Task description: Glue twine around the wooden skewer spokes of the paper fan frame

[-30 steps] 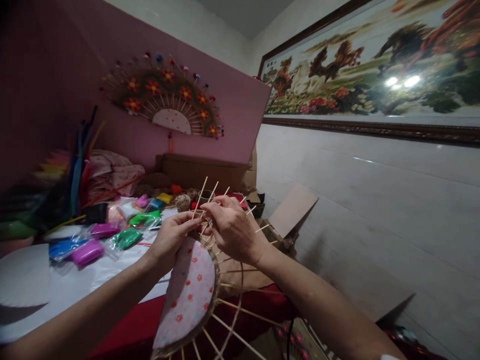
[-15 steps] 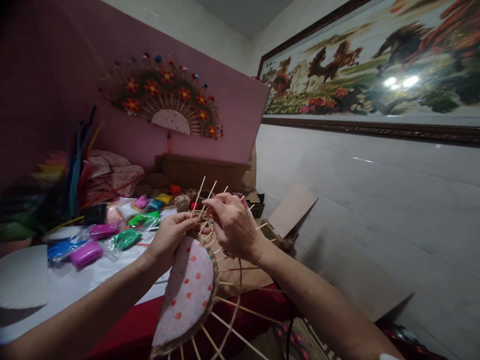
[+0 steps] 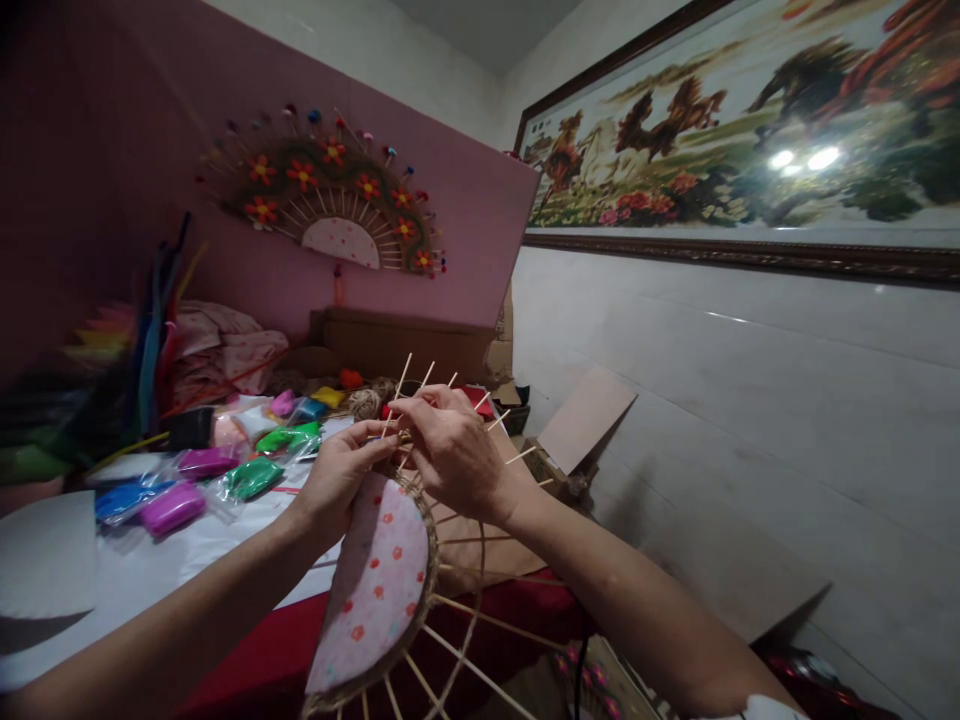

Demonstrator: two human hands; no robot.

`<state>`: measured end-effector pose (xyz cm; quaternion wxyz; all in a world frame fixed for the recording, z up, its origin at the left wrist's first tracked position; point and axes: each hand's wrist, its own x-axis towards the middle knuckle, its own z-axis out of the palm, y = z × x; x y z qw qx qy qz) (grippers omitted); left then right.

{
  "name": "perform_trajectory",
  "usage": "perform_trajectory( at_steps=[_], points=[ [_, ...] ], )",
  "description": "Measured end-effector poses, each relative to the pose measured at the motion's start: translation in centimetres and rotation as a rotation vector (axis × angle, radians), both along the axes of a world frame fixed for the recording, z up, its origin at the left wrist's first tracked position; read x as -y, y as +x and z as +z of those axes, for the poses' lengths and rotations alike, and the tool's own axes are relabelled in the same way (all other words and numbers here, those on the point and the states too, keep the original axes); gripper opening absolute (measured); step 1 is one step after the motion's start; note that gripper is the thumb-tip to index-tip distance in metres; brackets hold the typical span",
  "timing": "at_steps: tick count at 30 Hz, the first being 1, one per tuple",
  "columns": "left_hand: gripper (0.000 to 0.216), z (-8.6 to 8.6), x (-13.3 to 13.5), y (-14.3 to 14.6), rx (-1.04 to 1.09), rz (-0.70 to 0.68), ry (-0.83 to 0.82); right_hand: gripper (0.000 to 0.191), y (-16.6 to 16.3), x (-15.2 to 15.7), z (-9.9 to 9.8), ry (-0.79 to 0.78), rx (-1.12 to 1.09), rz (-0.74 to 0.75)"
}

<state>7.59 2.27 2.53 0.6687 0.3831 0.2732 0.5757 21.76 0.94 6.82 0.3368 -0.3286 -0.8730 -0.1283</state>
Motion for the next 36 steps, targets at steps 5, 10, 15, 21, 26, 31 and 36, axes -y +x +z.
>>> perform_trajectory(
  at_steps=[5, 10, 15, 21, 26, 31, 36],
  points=[
    [0.017, 0.2, 0.2, 0.0, -0.009, 0.003, 0.022, 0.030, -0.3, -0.1, -0.2, 0.001, 0.027, 0.015],
    [0.018, -0.1, 0.2, 0.0, -0.019, 0.011, 0.015, 0.031, -0.2, -0.2, -0.1, 0.005, -0.010, 0.033],
    [0.020, -0.6, -0.1, 0.1, -0.017, 0.136, 0.074, 0.031, 0.1, -0.1, 0.0, 0.019, -0.063, 0.028],
    [0.021, -0.7, -0.1, 0.1, -0.023, 0.222, 0.072, 0.032, 0.7, 0.2, -0.2, -0.011, -0.084, -0.022],
    [0.021, -0.9, 0.0, 0.1, -0.022, 0.246, 0.076, 0.032, 0.8, 0.5, -0.2, -0.022, -0.093, -0.030],
    [0.020, -0.9, 0.0, 0.1, -0.004, 0.247, 0.063, 0.031, 0.9, 0.6, -0.2, -0.018, -0.092, -0.045],
    [0.021, -0.9, 0.0, 0.1, -0.002, 0.247, 0.058, 0.032, 1.0, 0.6, -0.2, -0.013, -0.088, -0.052]
  ],
)
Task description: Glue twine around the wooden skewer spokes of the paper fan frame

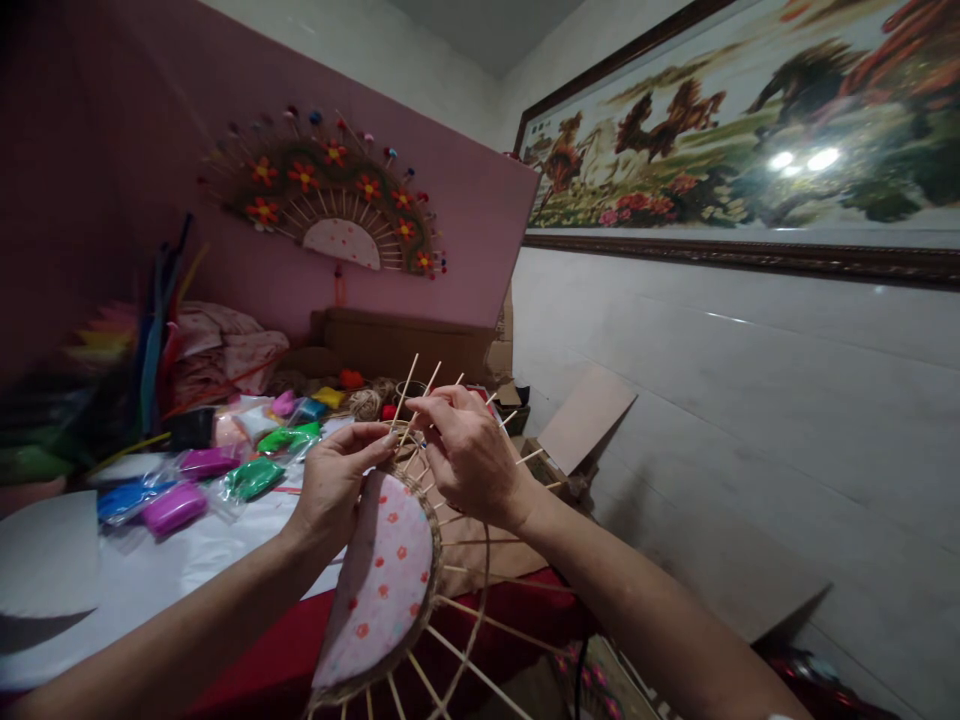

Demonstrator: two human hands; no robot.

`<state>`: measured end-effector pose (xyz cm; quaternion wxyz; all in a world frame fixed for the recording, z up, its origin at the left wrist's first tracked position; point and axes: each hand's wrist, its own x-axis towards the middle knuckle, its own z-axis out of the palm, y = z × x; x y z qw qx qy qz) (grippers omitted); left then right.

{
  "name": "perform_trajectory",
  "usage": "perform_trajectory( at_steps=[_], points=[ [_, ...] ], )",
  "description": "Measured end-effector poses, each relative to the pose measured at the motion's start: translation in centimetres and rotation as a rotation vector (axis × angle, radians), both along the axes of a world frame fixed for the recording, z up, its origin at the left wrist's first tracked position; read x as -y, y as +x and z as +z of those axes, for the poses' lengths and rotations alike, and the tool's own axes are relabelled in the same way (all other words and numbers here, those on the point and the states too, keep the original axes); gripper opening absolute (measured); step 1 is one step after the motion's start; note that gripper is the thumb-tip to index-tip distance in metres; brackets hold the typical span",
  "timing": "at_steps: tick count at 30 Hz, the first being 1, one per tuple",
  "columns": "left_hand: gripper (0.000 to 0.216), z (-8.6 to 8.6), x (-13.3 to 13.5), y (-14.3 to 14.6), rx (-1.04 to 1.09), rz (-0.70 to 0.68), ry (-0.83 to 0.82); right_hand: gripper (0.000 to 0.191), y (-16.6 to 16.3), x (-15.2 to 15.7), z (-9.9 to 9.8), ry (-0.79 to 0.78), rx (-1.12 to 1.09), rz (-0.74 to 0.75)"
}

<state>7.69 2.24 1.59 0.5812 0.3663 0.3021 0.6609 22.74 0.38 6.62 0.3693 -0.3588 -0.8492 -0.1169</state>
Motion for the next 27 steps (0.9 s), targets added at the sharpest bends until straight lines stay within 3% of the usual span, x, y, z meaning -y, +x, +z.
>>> perform_trajectory(
  at_steps=[17, 22, 27],
  points=[
    [0.024, 0.2, -0.6, -0.2, 0.033, 0.048, -0.017, 0.035, 0.8, 0.4, 0.7, 0.023, -0.069, 0.012],
    [0.030, 0.9, -2.5, -1.6, 0.084, 0.136, -0.051, 0.021, 3.0, 0.8, 1.2, 0.051, -0.320, -0.047],
    [0.026, 1.8, -4.4, -3.5, 0.111, 0.219, -0.086, 0.015, 6.9, -0.5, -0.1, 0.032, -0.805, -0.160]
  ],
)
